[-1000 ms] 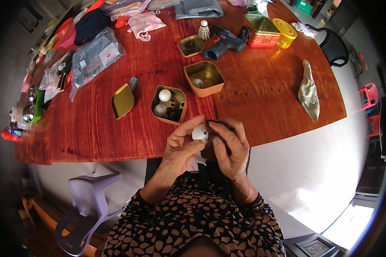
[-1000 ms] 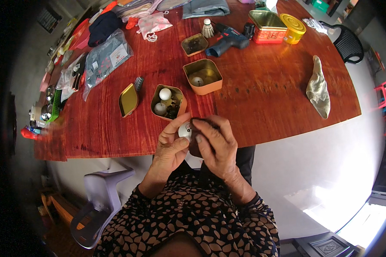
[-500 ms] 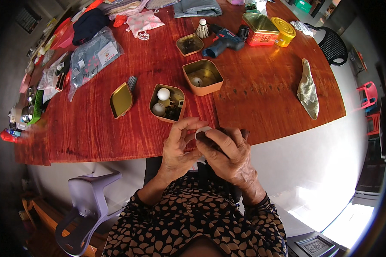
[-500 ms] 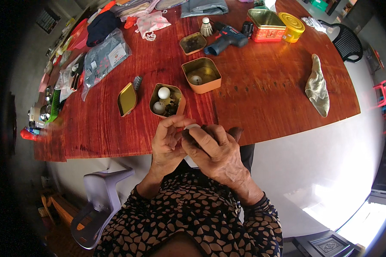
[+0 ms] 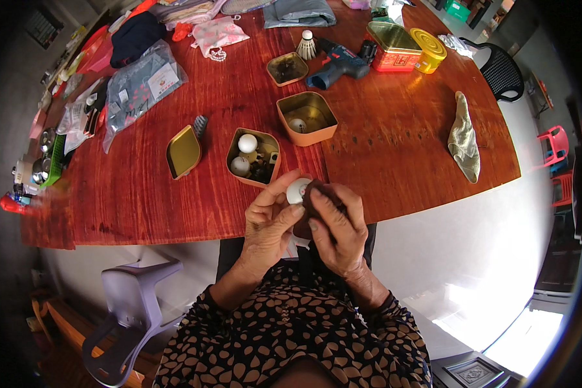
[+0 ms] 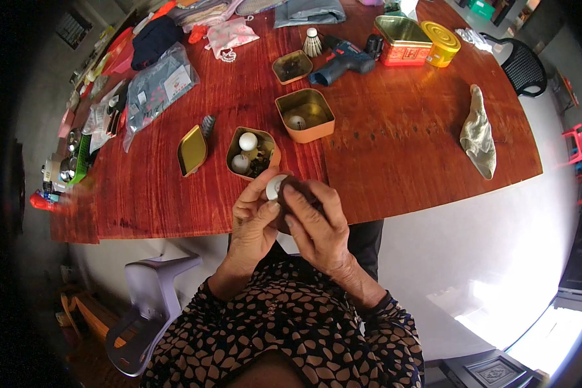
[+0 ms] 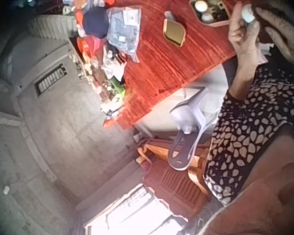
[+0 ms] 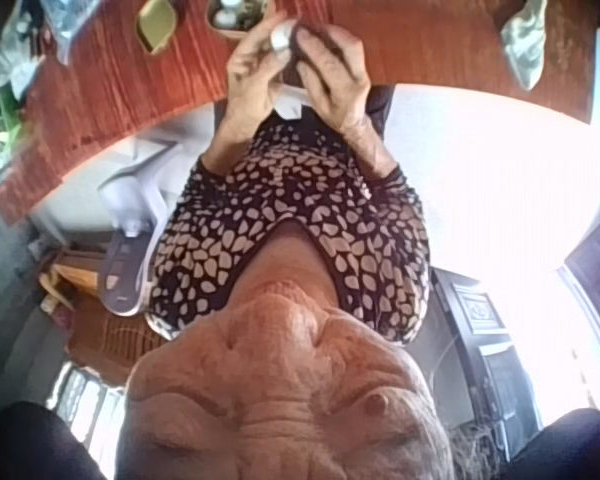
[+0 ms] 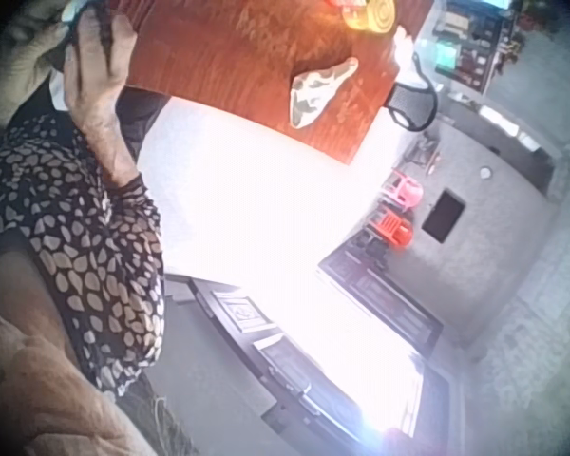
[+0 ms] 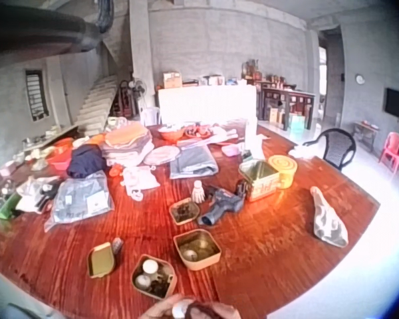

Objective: The person cleans a small metal tin and several white spherical objects using a dark cloth. They wipe the inside and outside of the tin, then pick up the spheres one by one to wipe them individually before placing them back into the tin.

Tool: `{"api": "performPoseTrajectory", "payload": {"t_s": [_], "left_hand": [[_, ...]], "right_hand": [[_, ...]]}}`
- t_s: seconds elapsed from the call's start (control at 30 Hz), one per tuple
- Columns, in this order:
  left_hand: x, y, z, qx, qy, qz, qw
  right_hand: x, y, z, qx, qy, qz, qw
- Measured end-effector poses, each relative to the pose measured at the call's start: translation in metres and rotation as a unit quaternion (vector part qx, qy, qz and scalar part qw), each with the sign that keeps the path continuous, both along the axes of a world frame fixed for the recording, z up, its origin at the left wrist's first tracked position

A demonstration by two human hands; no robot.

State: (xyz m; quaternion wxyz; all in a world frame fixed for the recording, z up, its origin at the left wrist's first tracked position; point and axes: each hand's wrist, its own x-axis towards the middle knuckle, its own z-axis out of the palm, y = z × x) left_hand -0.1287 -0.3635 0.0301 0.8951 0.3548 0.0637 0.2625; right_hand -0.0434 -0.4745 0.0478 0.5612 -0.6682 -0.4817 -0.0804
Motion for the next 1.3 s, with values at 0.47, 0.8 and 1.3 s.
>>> {"api": "performPoseTrajectory", "payload": {"t_s": [0.47, 0.8, 1.3], "left_hand": [[0.000, 0.006, -0.007, -0.137, -0.043, -0.085, 0.986], [-0.003, 0.011, -0.013, -0.109, -0.039, -0.091, 0.989], [0.003, 0.006, -0.010, -0.142, 0.053, -0.008, 0.988]], "right_hand": [[0.016, -0.002, 0.016, 0.000, -0.013, 0.023, 1.000], [0.016, 0.004, 0.013, -0.016, 0.087, 0.060, 0.994], [-0.012, 0.003, -0.010, -0.077, 0.037, -0.011, 0.996]]}}
